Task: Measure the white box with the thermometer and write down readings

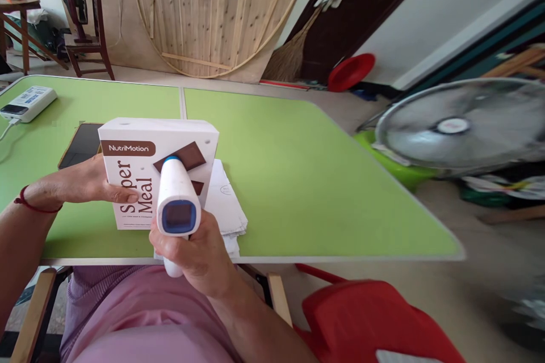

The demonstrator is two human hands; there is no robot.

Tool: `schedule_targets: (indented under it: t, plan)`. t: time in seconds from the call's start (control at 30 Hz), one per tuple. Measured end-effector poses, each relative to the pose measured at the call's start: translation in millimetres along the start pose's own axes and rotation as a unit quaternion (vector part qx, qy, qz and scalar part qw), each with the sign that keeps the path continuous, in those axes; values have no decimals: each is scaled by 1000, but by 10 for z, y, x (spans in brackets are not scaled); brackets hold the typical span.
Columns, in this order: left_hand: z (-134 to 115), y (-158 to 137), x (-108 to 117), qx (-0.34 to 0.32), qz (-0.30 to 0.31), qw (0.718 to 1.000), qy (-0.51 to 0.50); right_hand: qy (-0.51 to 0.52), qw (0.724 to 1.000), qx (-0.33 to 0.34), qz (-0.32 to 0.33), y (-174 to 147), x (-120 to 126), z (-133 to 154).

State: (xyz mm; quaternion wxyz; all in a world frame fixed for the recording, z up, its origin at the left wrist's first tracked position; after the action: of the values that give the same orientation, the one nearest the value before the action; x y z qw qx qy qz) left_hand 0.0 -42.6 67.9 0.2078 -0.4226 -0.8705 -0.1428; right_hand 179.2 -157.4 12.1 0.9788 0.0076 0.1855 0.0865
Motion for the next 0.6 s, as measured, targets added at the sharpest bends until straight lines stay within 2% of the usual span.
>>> schedule_targets:
  t: [0.6]
  plan:
    - [-5, -6, 7, 5, 6, 1000, 11, 6, 1000, -6, 9, -17, -29, -7]
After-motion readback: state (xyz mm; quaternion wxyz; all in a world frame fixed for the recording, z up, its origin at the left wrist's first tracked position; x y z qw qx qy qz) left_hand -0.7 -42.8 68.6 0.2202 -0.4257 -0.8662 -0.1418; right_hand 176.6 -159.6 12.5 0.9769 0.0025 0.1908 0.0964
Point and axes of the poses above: each hand's wrist, its own y-axis towards the middle knuckle, its own x-axis out of the back of the hand, z = x × y, the point moved 2 cm from there along y, towards the middle knuckle, and after that the axes turned 5 degrees about x, right-handed, at the moved point
